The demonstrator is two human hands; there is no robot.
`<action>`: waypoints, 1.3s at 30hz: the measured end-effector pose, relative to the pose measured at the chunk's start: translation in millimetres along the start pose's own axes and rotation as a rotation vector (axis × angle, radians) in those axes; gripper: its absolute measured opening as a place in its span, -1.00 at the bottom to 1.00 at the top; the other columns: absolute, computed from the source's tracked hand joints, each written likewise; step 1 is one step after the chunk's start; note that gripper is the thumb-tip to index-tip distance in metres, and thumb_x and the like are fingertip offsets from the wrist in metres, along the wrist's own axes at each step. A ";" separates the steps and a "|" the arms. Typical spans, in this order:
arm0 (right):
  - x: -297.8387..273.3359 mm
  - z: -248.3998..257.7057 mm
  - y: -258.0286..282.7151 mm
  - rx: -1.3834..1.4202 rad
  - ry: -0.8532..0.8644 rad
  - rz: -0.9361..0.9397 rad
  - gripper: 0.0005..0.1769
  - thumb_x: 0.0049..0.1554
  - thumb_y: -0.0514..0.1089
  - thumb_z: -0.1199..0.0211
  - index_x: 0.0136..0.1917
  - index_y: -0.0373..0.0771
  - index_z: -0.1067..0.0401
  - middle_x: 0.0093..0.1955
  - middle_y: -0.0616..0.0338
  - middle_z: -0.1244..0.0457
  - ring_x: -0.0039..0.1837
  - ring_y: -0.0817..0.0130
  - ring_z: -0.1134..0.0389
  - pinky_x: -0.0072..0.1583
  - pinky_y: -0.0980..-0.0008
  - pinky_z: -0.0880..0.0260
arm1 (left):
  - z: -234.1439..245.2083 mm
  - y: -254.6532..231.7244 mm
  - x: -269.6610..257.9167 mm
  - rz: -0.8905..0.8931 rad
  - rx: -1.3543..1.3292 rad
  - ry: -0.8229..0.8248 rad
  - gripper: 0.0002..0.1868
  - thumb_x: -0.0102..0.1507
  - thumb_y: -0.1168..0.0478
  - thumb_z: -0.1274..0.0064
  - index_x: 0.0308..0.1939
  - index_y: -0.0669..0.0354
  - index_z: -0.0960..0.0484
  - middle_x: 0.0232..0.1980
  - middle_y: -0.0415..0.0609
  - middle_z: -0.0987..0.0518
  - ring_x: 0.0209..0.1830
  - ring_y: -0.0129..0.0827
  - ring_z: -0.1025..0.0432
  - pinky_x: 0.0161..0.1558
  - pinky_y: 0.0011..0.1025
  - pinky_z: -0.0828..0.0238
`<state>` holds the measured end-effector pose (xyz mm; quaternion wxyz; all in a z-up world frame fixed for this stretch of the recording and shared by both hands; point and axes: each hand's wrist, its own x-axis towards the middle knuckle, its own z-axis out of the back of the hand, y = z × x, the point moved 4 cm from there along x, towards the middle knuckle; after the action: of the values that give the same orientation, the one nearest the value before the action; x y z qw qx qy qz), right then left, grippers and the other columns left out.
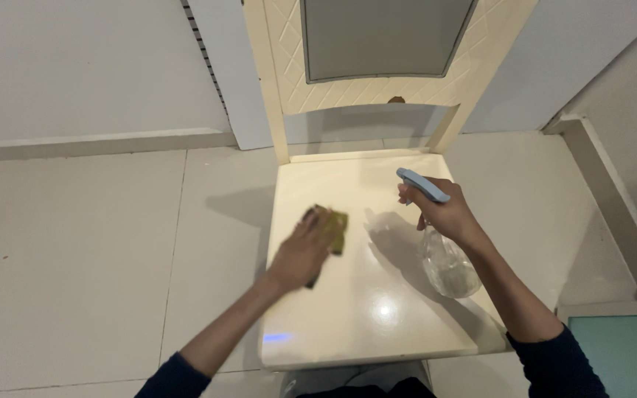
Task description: The person sprays a cleaning solution onto a cream-colored chair and wipes the backrest and seat with a cloth. The person repeatedly sprays and wipes different areas of the chair throughout the clip.
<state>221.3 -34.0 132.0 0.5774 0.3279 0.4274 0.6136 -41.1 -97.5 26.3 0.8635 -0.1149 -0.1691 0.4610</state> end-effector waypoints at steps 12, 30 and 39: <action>3.2 -6.9 0.9 -0.024 0.021 -0.032 -0.48 0.12 0.13 -0.30 0.05 -0.40 -0.57 -0.13 0.02 -0.43 -0.34 0.38 -0.39 -0.37 0.35 -0.44 | -37.7 52.3 150.4 0.267 0.304 -0.086 -0.34 0.38 0.28 0.17 0.57 0.22 -0.06 0.58 0.33 -0.06 0.56 0.23 0.03 0.46 0.07 -0.06; 9.3 -1.0 -3.9 -0.017 0.002 -0.082 -0.48 0.11 0.13 -0.29 0.10 -0.37 -0.55 -0.11 0.06 -0.44 -0.36 0.34 -0.39 -0.38 0.32 -0.41 | -6.4 47.7 40.5 0.187 0.040 0.067 -0.35 0.35 0.18 0.12 0.54 0.06 -0.16 0.62 0.15 -0.06 0.59 0.18 0.10 0.47 0.04 0.00; 16.4 13.9 -8.8 0.003 -0.033 -0.122 -0.53 0.17 0.10 -0.22 0.06 -0.39 -0.55 -0.15 0.03 -0.43 -0.41 0.32 -0.35 -0.39 0.31 -0.39 | -47.3 102.5 142.9 0.355 0.233 -0.203 -0.40 0.39 0.06 0.13 0.48 0.22 -0.25 0.41 0.17 -0.35 0.44 0.10 -0.18 0.48 -0.03 -0.07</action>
<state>235.6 -16.0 128.5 0.6203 0.3121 0.4377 0.5711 -25.9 76.0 -26.8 0.7549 0.0043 -0.1780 0.6312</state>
